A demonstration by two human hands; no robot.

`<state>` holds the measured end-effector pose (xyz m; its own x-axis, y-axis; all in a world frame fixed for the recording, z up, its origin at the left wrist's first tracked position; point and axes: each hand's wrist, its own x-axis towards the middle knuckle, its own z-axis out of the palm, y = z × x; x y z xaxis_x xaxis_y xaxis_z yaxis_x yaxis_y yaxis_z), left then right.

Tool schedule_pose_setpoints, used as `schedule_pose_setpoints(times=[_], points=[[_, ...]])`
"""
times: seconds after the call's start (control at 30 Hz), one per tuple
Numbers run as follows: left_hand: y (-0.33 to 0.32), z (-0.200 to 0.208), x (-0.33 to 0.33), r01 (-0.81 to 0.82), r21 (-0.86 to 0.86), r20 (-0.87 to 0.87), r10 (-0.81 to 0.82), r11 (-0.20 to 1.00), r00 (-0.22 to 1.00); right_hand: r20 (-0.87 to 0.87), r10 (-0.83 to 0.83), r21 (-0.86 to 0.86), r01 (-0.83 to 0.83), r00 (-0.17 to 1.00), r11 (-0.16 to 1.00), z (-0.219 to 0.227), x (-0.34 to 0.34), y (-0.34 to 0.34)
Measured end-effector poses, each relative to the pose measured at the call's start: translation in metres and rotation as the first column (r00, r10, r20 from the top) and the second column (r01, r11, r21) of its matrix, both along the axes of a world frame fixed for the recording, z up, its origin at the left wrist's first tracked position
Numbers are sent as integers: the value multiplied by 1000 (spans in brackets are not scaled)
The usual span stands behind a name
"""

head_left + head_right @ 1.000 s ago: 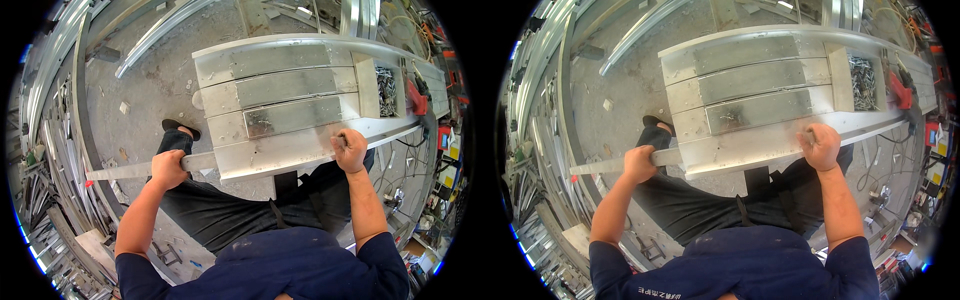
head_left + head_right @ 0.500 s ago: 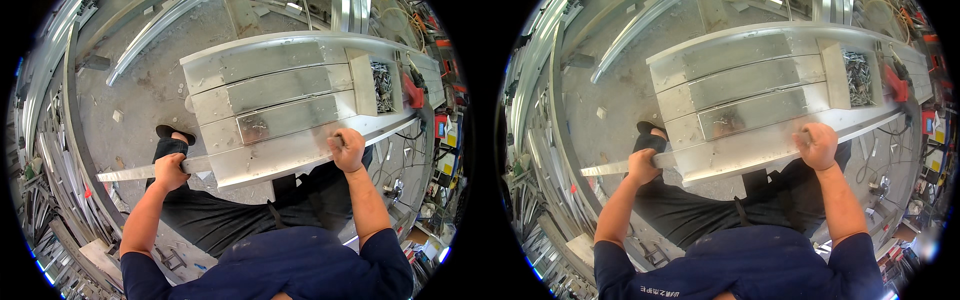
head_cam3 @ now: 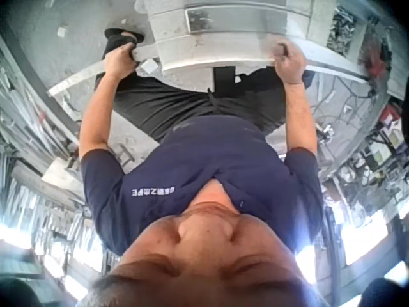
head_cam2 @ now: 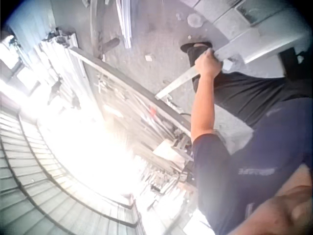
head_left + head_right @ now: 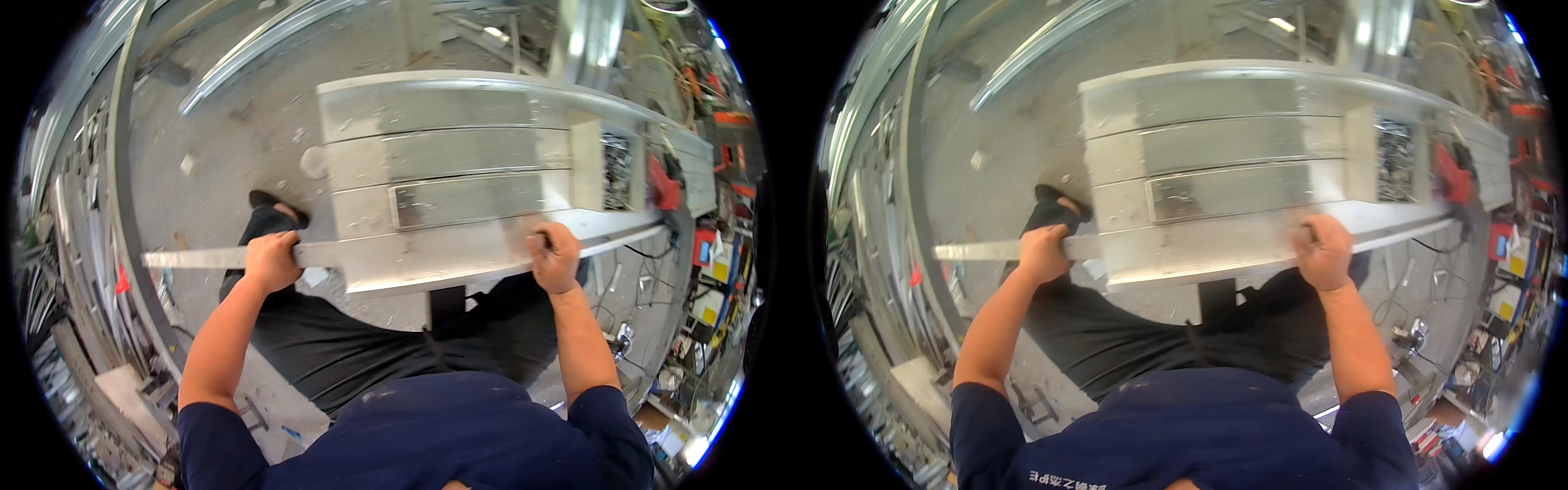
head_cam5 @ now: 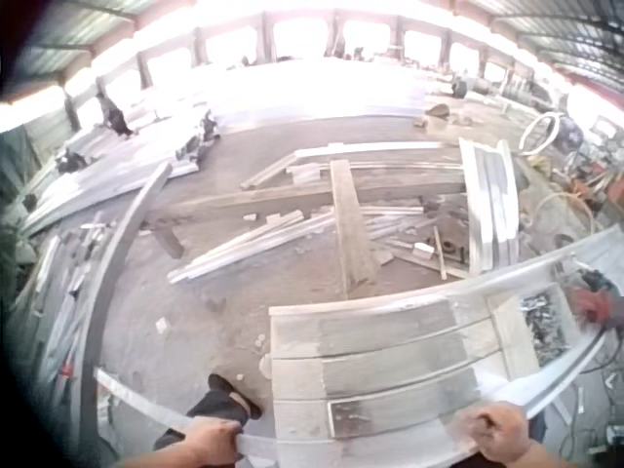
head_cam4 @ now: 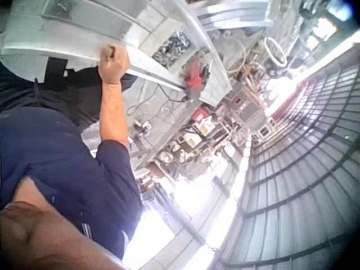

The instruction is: The person aligns a metal bar with a metal frame, places screws into pre-drilled holes, and uses a power drill to fasten them. The person repeats this process for multiple screw positions along the frame.

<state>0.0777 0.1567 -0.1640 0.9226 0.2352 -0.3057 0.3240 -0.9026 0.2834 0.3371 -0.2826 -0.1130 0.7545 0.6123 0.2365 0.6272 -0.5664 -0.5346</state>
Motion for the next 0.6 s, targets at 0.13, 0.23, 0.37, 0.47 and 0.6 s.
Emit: schedule_pose_setpoints(times=[0.13,0.23,0.37,0.47,0.6], points=[[-4,3,-2,-43,27,-71,45,999,996,139,-38,97,24,990,995,80,48,-9],[-6,5,2,-23,70,-90,30,997,995,183,-374,64,368,909,928,118,116,-44],[-12,5,12,-11,91,-111,21,996,994,-40,-298,-356,265,954,896,117,170,-82],[-11,9,9,-13,107,-136,27,994,990,-124,-319,-486,223,939,845,99,174,-58],[-14,14,11,-8,121,-208,33,993,977,-37,-256,-541,196,966,818,75,175,-57]])
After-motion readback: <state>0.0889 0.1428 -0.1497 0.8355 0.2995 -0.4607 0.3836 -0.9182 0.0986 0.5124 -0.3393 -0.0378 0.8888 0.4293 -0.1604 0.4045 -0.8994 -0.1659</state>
